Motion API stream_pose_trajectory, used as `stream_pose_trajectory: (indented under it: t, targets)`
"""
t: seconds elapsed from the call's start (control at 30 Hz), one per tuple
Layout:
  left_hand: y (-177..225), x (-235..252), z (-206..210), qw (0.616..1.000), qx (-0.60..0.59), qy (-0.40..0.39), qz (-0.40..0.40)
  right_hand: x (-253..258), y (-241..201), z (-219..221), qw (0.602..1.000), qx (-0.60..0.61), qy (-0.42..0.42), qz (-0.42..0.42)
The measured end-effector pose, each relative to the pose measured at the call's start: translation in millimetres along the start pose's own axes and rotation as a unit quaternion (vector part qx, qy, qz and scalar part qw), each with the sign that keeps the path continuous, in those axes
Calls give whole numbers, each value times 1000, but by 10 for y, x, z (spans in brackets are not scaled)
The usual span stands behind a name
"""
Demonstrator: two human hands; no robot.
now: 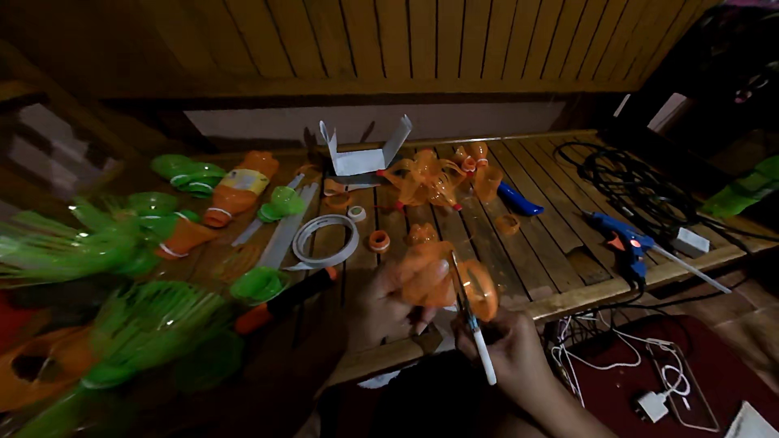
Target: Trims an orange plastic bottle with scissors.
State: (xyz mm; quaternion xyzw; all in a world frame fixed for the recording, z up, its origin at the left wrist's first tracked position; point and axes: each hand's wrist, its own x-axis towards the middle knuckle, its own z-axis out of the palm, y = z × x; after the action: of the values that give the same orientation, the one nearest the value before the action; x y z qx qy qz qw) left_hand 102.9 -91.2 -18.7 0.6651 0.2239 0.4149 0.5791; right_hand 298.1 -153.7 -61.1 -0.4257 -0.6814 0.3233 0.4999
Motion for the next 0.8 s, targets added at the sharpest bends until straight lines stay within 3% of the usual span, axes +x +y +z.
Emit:
stream_pose_trajectory:
  t: [0.17, 0.4, 0.57, 0.8]
  targets:
    - [43, -30, -28, 993, -51, -69, -87, 35, -77, -37, 999, -24, -16, 29]
    - [38, -5, -78, 989, -69, -104, -84, 34, -73, -46, 999, -41, -11, 28]
    - [94, -28, -30, 993, -44, -55, -95, 26, -55, -39, 999, -34, 4, 7]
    - [2, 3, -17, 986, 139, 77, 59, 26, -54, -31, 998, -3, -19, 55]
